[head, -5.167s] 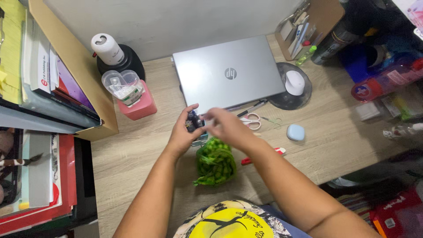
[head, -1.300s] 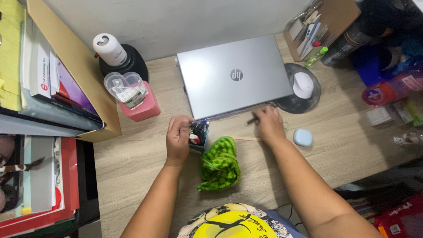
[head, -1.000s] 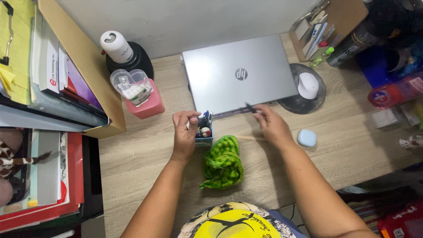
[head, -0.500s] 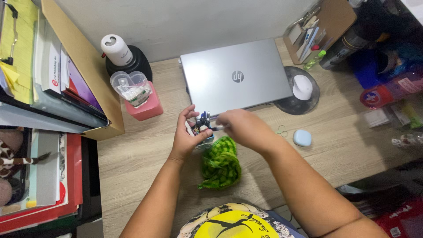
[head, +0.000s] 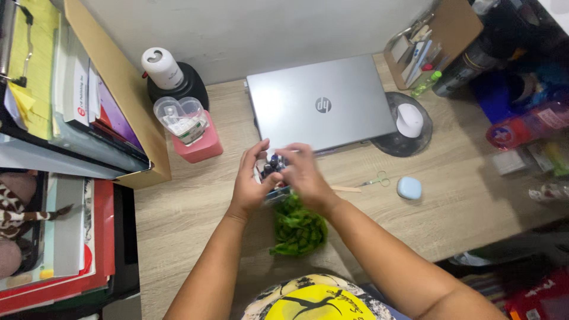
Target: The person wipes the surface of a wooden desk using a green cloth and a blue cloth, moves a blue pen holder and its contents, a small light fixture, and a file organizer aside, and then returns the file organizer to its original position.
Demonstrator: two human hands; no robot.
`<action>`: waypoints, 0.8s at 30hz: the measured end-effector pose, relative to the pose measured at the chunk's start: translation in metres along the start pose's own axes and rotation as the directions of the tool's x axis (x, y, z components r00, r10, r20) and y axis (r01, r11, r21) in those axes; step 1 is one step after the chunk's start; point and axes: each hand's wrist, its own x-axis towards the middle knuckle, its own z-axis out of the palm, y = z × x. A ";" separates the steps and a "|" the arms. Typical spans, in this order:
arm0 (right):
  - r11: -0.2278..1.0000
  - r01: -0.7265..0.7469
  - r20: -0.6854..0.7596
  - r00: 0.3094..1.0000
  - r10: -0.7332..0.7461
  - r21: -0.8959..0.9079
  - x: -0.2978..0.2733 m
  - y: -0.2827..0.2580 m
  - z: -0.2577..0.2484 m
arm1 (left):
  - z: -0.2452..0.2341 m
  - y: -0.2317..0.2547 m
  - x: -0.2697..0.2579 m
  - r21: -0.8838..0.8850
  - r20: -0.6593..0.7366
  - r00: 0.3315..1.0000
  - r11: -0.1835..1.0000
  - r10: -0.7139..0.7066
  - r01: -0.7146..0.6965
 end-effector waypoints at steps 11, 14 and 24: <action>0.688 -0.145 -0.280 0.956 -0.088 -0.711 0.002 0.109 -0.044 | 0.003 0.018 0.017 0.191 -0.009 0.987 0.968 -0.162 0.161; 0.643 -0.224 -0.273 0.962 0.024 -0.732 0.003 0.105 -0.046 | 0.004 0.016 0.012 0.052 -0.024 0.982 0.980 -0.189 0.190; 0.828 -0.391 -0.224 0.919 0.325 -0.402 -0.002 0.053 -0.096 | -0.009 0.022 0.011 0.143 0.071 0.997 0.990 -0.033 0.022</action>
